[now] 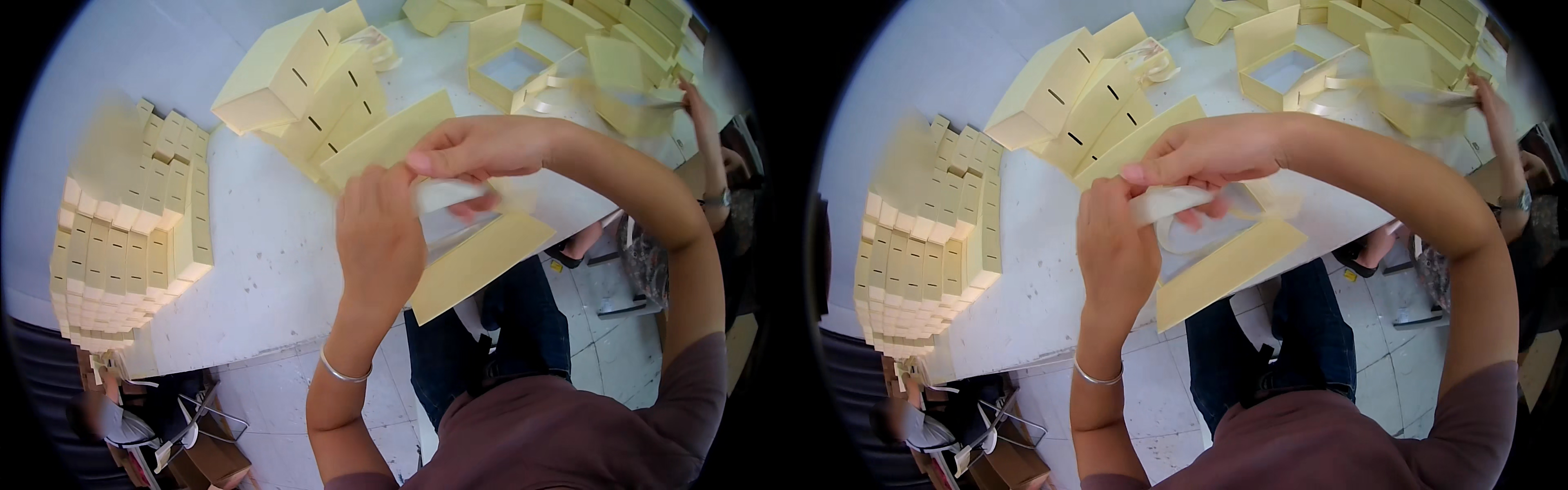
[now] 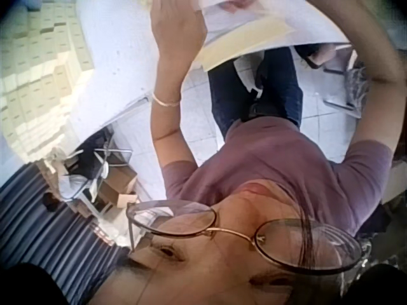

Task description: The person assembles small yellow cardboard boxes by folding flaps and inserting white ribbons. They repeatedly open boxes, place ribbons inside, and close them, stacking finished units on the table.

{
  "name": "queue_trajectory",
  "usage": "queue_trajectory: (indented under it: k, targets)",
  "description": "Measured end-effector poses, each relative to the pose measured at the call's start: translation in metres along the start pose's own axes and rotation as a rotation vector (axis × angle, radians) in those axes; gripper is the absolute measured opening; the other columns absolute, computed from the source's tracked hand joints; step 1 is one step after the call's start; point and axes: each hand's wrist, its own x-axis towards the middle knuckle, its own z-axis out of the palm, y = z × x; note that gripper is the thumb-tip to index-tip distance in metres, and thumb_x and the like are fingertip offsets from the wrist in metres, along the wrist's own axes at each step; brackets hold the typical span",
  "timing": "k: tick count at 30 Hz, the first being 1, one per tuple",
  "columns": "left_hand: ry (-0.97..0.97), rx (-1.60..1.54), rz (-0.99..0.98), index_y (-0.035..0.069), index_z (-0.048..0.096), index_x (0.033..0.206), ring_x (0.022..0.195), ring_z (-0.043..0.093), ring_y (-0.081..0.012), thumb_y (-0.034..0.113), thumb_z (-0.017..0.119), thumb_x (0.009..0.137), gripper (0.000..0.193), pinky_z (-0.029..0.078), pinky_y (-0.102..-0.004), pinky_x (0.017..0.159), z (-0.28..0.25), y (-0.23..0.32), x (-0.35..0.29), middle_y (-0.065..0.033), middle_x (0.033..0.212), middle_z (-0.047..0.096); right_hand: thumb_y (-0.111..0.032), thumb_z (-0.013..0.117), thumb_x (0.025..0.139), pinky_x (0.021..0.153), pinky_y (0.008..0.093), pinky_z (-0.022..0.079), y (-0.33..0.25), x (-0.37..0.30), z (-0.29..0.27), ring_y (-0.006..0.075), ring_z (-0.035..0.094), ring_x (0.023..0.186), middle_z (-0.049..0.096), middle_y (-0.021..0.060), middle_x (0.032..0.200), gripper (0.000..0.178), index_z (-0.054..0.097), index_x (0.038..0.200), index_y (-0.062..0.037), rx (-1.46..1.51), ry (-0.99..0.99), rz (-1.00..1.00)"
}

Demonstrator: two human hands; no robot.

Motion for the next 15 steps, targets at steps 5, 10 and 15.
queue_trajectory:
  k: [5,10,15]
  targets:
    - [-0.297,-1.34,-0.496,0.001,0.04,0.122,0.09,0.054,-0.0176,0.006,0.058,0.078,0.048,0.042,-0.0277,0.078,-0.013,-0.012,-0.018,-0.0133,0.105,0.056,-0.027,0.057,0.087,0.042,0.0182,0.032,0.015,-0.008,-0.005,0.0045,0.046,0.05,0.054,0.0002,0.059,0.023,0.062,0.086,-0.0036,-0.141,0.221,-0.05]
    - [-0.321,-1.369,-0.723,0.001,0.045,0.12,0.077,0.056,-0.0139,0.015,0.054,0.088,0.037,0.044,-0.0233,0.069,-0.007,-0.014,-0.024,-0.0136,0.092,0.061,-0.016,0.058,0.086,0.045,0.0187,0.036,0.015,-0.005,-0.003,0.0046,0.05,0.054,0.057,0.0002,0.063,0.015,0.062,0.089,-0.0013,-0.156,0.314,-0.054]
    - [-0.224,-0.89,-0.747,0.003,0.055,0.11,0.085,0.059,-0.0178,0.017,0.063,0.083,0.032,0.046,-0.0266,0.074,-0.004,-0.004,-0.029,-0.0102,0.087,0.062,-0.012,0.057,0.084,0.05,0.0237,0.04,0.018,0.007,-0.002,0.007,0.051,0.054,0.06,0.0038,0.067,0.013,0.061,0.083,0.0001,-0.365,0.011,-0.017]
